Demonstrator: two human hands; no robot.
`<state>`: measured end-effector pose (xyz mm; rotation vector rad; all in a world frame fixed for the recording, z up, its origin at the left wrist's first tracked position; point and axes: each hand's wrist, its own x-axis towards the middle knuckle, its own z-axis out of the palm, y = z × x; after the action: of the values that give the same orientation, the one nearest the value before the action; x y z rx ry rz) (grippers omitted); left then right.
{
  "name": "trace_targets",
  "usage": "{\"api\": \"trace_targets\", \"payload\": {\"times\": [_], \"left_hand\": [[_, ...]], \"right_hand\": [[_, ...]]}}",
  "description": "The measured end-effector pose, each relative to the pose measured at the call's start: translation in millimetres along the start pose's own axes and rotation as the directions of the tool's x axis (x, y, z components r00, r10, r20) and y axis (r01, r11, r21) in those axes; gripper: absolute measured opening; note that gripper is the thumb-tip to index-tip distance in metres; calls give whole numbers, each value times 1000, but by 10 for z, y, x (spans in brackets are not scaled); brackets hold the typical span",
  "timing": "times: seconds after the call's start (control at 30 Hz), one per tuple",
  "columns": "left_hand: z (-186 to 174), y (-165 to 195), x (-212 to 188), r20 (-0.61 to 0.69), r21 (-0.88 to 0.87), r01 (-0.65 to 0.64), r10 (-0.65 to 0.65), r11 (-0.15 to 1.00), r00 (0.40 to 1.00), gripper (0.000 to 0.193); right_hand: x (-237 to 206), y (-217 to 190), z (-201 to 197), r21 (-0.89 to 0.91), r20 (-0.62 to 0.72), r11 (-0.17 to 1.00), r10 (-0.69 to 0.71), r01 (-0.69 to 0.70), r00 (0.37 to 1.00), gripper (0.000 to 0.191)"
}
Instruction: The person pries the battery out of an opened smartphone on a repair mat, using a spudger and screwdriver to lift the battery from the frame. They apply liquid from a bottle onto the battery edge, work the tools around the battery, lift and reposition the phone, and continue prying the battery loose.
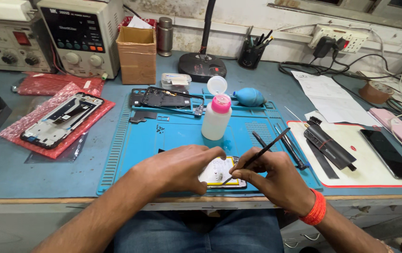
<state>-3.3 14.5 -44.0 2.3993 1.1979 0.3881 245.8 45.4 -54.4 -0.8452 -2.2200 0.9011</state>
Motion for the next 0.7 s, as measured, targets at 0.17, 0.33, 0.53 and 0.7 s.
{"api": "trace_targets", "payload": {"times": [0.17, 0.33, 0.53, 0.7], "left_hand": [[-17, 34, 5, 7, 21, 2, -2, 1000, 1000, 74], [-70, 59, -14, 28, 1, 64, -64, 998, 998, 76], [-136, 60, -16, 74, -31, 121, -119, 992, 990, 78], [-154, 52, -12, 115, -36, 120, -116, 992, 987, 82]], "right_hand": [[43, -64, 2, -23, 36, 1000, 8, -8, 999, 14], [60, -135, -28, -90, 98, 994, -50, 59, 994, 13], [192, -207, -120, 120, 263, 985, 89, -125, 961, 9], [348, -335, -166, -161, 341, 982, 151, -101, 928, 10]]}}
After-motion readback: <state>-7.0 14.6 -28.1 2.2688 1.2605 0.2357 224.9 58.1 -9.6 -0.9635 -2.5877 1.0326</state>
